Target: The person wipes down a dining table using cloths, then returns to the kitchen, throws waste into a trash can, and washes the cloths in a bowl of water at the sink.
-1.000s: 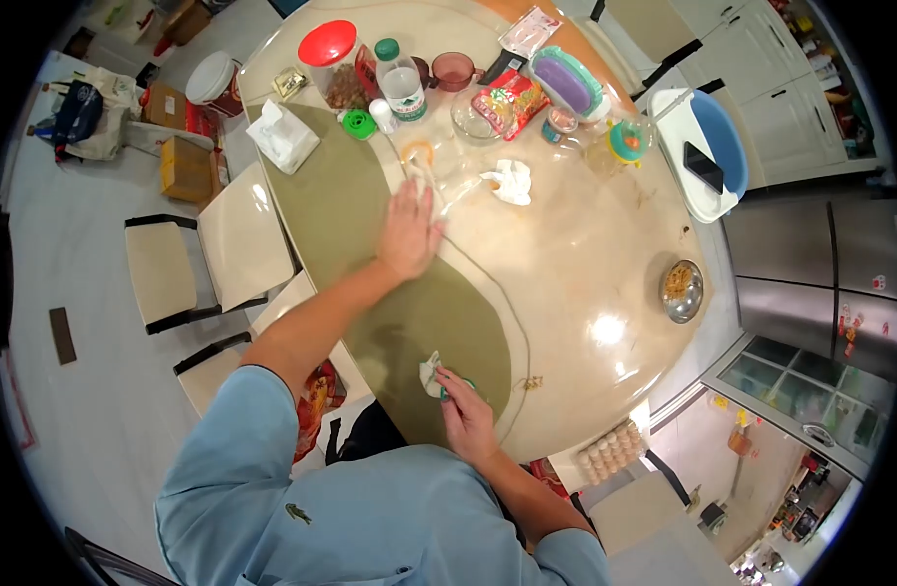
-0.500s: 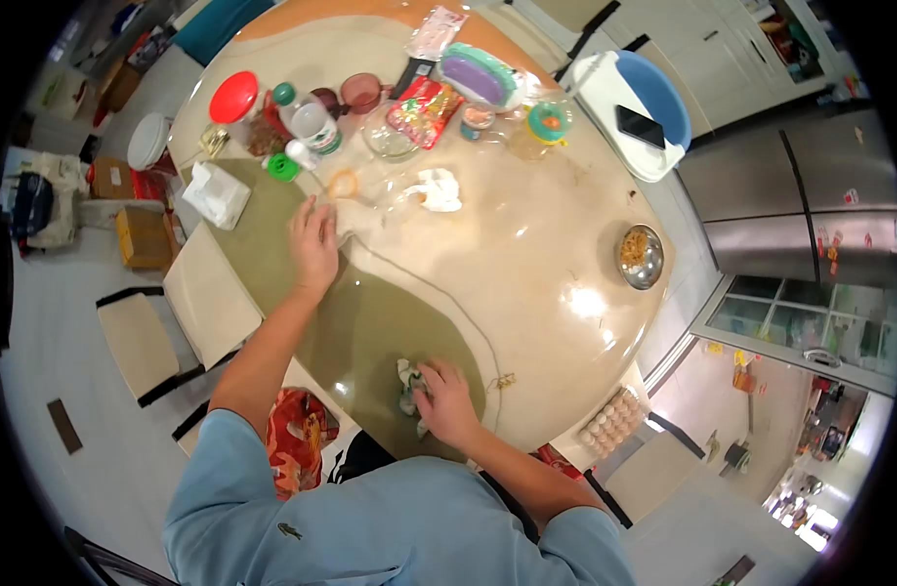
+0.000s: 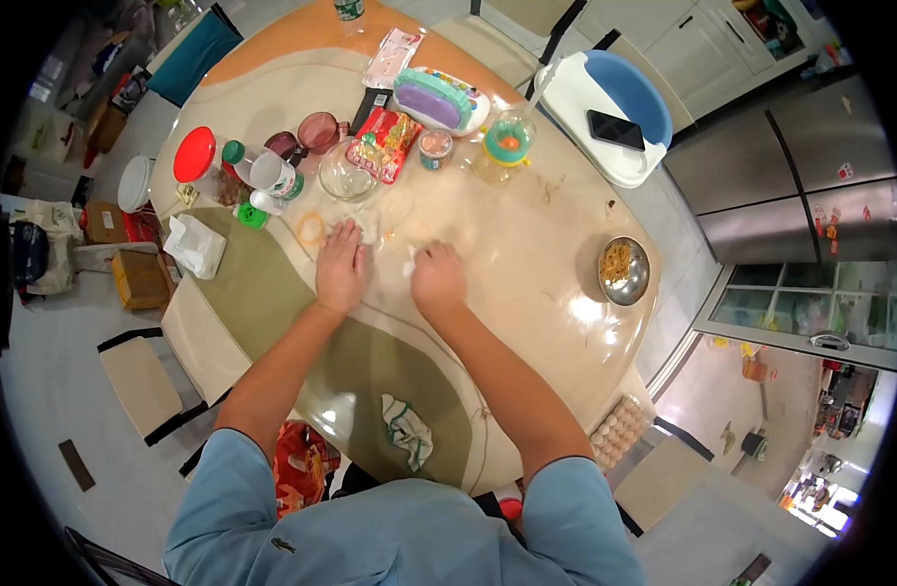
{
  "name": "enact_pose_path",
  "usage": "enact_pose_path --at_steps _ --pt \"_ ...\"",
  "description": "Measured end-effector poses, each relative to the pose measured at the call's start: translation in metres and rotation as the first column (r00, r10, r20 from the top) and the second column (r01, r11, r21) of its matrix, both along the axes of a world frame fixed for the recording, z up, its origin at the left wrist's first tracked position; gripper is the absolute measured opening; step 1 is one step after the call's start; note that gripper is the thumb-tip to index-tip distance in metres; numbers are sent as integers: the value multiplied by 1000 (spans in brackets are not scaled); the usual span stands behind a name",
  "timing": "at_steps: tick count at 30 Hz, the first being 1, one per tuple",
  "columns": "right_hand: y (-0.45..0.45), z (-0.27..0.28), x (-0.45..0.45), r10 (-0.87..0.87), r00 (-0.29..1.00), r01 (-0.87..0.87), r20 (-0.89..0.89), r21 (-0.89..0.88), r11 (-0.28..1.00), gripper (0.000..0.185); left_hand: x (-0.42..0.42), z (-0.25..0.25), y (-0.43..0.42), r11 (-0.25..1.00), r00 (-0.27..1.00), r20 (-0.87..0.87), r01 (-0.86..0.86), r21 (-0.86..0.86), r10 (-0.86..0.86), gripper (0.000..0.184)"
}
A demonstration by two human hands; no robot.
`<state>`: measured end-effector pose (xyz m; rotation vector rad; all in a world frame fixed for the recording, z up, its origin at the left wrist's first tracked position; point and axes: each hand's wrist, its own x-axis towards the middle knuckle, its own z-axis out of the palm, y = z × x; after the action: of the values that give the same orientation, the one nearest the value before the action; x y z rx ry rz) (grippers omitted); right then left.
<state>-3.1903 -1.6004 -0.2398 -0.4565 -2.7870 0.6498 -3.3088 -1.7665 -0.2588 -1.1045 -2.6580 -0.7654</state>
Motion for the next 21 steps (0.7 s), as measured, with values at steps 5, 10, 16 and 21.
enact_pose_path --at_steps 5,10,16,21 --pt "14 73 28 118 928 -74 353 -136 988 18 10 3 12 1000 999 32 22 1 -22 36" --pt "62 72 -100 -72 979 43 -189 -153 987 22 36 12 28 995 996 57 67 79 -72 38" --pt "84 65 -219 -21 1000 21 -22 -6 1000 20 56 11 24 964 976 35 206 170 -215 38" --pt "84 61 -246 -66 981 51 184 86 995 17 55 11 21 964 973 70 207 165 -220 37"
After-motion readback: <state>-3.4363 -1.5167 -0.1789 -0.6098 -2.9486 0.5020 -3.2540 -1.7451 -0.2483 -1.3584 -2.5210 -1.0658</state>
